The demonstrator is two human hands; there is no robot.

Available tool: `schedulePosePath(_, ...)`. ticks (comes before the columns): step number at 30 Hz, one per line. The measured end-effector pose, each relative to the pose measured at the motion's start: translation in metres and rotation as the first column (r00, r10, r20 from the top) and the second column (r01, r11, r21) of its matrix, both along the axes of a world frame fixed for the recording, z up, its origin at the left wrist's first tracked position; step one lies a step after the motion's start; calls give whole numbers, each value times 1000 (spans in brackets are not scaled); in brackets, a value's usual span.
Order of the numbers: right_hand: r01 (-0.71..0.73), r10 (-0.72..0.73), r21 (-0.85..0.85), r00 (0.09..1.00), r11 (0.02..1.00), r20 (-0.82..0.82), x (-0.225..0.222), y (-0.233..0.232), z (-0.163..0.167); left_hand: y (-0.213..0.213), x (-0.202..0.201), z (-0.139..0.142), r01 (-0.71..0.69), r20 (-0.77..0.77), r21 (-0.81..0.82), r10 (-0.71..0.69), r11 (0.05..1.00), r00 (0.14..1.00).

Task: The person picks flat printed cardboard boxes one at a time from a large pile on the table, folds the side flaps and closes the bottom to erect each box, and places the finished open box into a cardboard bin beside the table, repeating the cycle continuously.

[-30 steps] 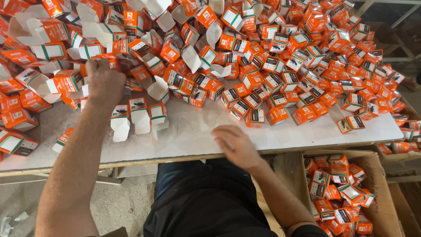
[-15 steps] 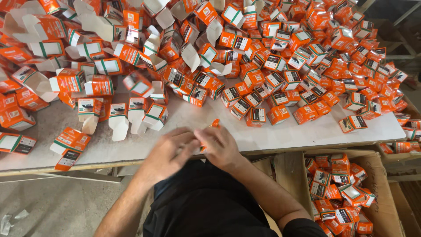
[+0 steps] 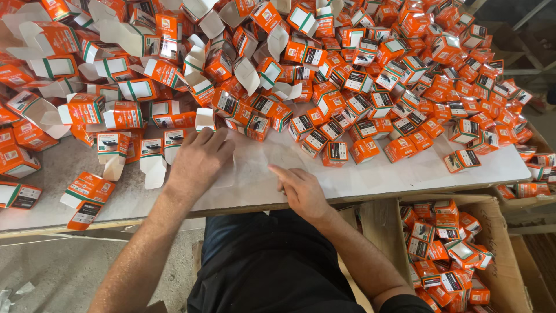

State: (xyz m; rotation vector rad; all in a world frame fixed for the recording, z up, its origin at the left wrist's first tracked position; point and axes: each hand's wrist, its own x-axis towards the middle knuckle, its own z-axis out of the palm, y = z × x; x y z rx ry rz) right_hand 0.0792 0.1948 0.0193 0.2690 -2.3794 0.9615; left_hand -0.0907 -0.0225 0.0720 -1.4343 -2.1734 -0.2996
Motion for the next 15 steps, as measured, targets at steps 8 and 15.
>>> schedulePosePath(8,-169,214,242,961,955,-173,18,-19,8,29,64,-21,-229,521,275,55,934,852)
schedulePosePath(15,141,-121,185,986,973,-119,6,-28,33,25,82,-35,-210,582,301,-5,930,813)
